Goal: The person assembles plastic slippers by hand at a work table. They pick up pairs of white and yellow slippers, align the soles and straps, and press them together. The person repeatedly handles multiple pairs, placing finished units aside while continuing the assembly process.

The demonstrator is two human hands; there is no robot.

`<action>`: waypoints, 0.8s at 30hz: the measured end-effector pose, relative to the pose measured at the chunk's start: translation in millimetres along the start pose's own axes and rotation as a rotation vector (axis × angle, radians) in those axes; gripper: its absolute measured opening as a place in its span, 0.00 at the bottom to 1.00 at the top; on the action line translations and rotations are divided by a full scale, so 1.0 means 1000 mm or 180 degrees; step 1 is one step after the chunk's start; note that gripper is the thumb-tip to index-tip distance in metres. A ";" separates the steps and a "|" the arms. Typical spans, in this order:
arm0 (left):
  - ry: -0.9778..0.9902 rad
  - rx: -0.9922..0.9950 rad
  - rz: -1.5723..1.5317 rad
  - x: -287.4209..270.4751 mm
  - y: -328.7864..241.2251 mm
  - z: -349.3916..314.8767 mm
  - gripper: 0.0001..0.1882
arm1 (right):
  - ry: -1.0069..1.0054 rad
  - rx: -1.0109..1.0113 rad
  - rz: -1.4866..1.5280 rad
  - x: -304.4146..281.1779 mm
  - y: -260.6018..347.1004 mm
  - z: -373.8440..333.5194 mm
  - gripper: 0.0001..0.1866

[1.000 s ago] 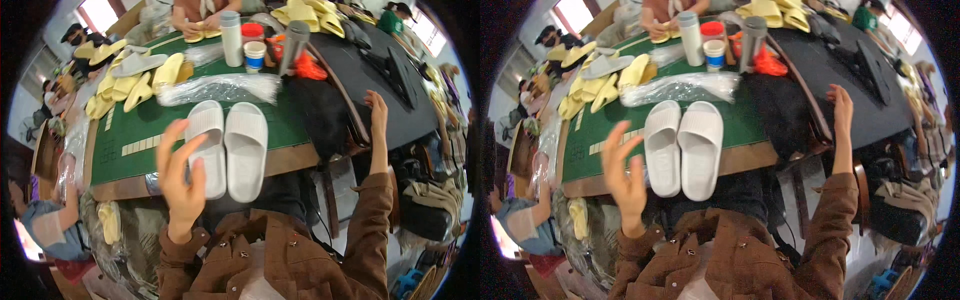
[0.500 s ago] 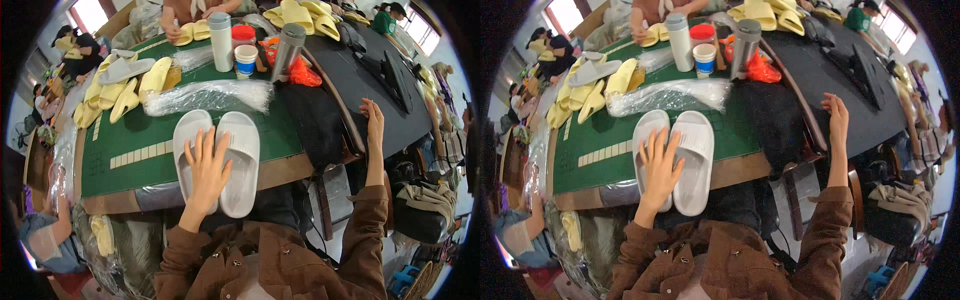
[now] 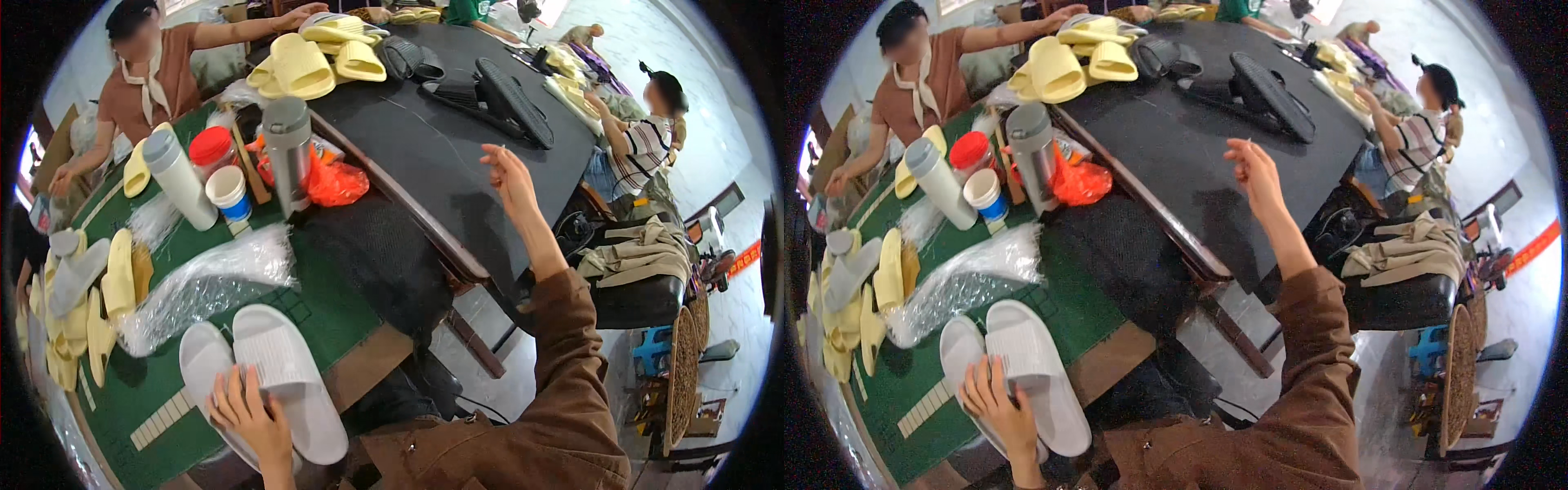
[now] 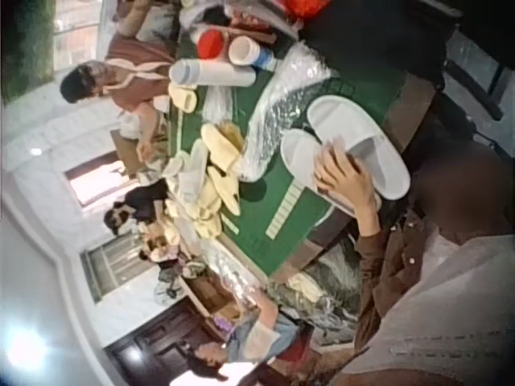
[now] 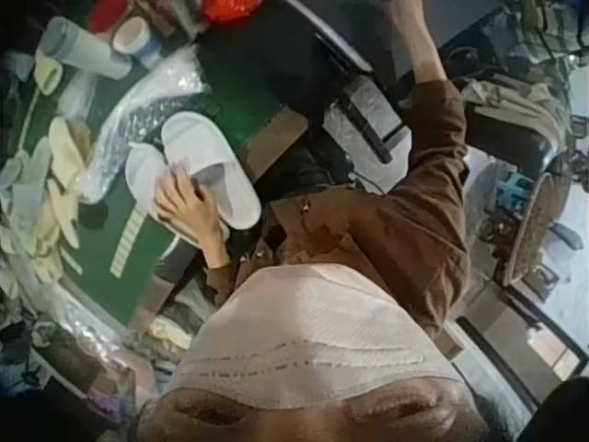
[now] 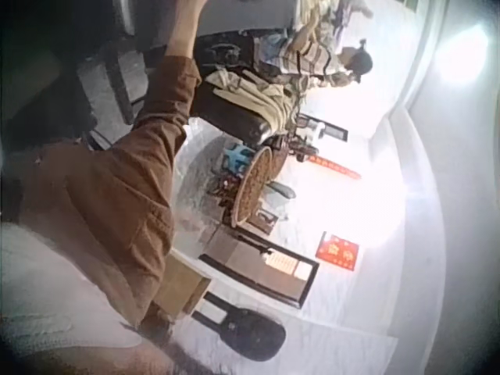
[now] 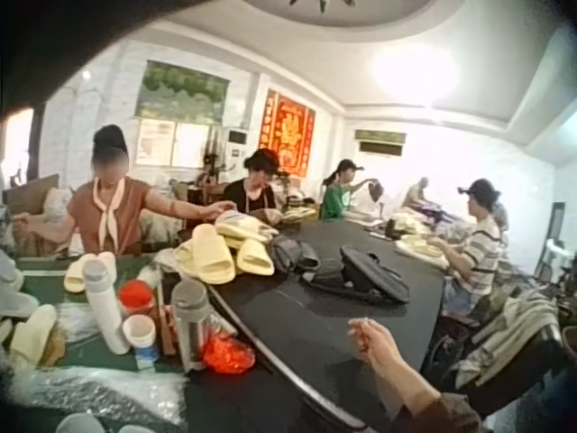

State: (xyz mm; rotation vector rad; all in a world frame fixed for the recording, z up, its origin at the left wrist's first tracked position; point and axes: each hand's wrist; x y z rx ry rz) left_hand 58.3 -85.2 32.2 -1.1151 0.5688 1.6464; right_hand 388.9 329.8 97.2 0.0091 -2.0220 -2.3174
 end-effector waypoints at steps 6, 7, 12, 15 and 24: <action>-0.0013 0.0173 0.0090 0.000 0.001 0.002 0.32 | -0.1375 -0.0090 -0.0513 -0.040 -0.026 0.114 0.15; -0.0033 0.0176 0.0094 0.000 0.001 0.002 0.32 | -0.1477 0.0003 -0.0280 -0.045 -0.031 0.130 0.15; 0.0011 0.0067 0.0101 0.001 0.005 -0.003 0.34 | -0.1564 0.0373 0.0967 -0.047 -0.037 0.178 0.19; -0.0020 0.0115 0.0089 0.000 0.005 -0.004 0.33 | -0.1259 0.0483 0.1730 -0.065 -0.042 0.199 0.22; 0.0103 0.0064 0.0199 -0.004 0.004 -0.012 0.35 | -0.0795 0.0494 0.2380 -0.079 -0.052 0.226 0.20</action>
Point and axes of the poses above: each hand's wrist, its own z-axis towards the middle knuckle, its own x-axis out of the palm, y = z × x, and after that the axes turned 5 degrees about -y, right-handed
